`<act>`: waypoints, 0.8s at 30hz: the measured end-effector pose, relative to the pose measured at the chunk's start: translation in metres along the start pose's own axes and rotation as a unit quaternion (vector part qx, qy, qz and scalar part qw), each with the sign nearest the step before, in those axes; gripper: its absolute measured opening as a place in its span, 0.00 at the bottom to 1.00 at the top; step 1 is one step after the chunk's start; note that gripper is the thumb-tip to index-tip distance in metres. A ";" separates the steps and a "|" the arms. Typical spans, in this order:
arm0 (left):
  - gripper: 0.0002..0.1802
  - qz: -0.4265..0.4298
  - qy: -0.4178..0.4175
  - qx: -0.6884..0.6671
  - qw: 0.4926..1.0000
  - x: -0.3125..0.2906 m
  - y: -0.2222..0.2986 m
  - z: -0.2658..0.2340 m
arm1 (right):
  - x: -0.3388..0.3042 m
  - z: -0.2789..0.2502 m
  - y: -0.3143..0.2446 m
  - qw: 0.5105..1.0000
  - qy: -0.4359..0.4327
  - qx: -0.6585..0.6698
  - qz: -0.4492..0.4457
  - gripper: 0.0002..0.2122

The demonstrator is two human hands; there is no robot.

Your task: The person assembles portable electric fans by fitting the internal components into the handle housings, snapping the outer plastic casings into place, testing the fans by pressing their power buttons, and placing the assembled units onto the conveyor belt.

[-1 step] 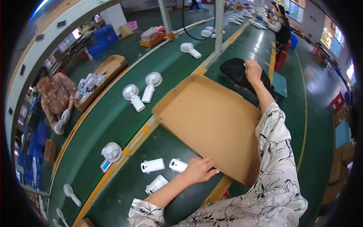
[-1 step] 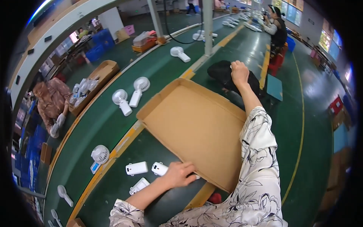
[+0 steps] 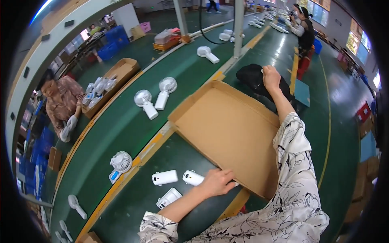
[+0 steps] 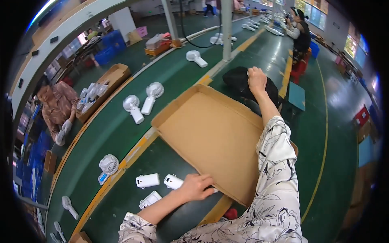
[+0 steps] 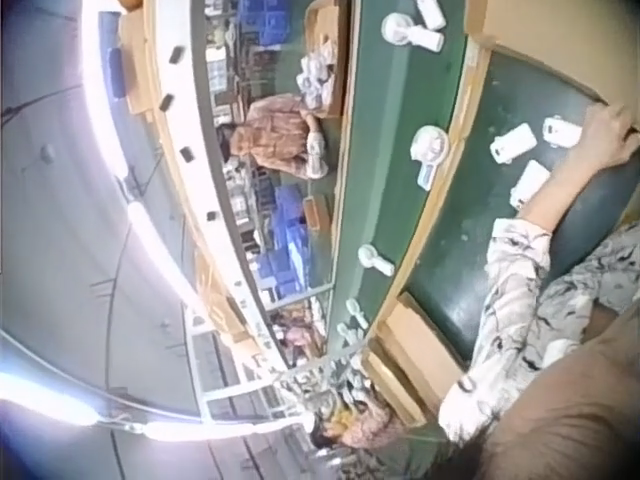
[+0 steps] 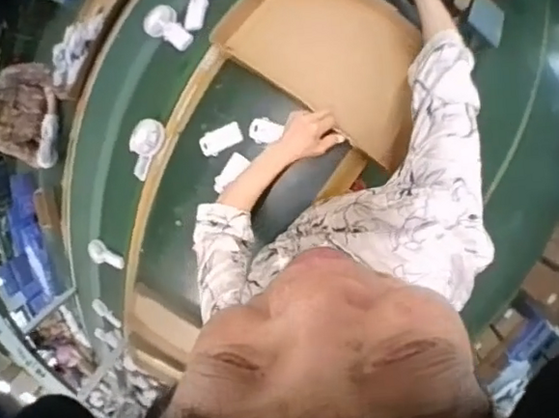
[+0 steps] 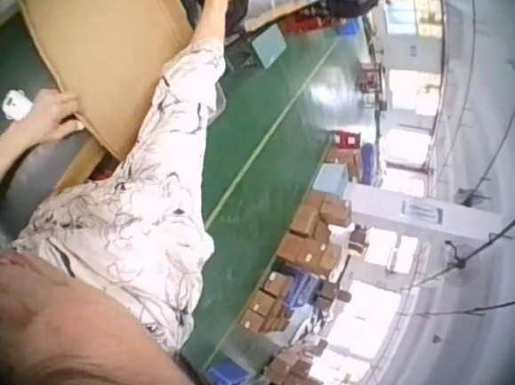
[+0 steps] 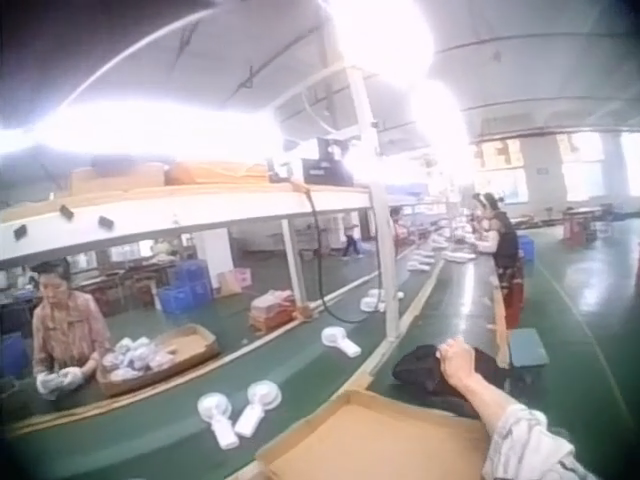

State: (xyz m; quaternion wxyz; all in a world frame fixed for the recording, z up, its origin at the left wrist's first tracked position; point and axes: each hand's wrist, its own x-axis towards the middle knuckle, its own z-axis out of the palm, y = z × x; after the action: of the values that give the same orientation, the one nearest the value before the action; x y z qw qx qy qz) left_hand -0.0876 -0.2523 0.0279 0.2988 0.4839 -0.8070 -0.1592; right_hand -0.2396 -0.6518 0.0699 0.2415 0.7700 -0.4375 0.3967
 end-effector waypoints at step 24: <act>0.17 -0.090 0.197 -0.022 0.976 -0.105 0.024 -0.022 | -0.023 -0.104 -0.329 0.844 -0.271 0.359 -0.291 0.17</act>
State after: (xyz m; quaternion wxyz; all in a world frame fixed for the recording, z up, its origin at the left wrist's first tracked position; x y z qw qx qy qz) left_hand -0.0527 -0.1486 0.0234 0.4472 0.5697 -0.6816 -0.1042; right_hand -0.0030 -0.4014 0.1021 -0.0757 0.9716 -0.0679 0.2134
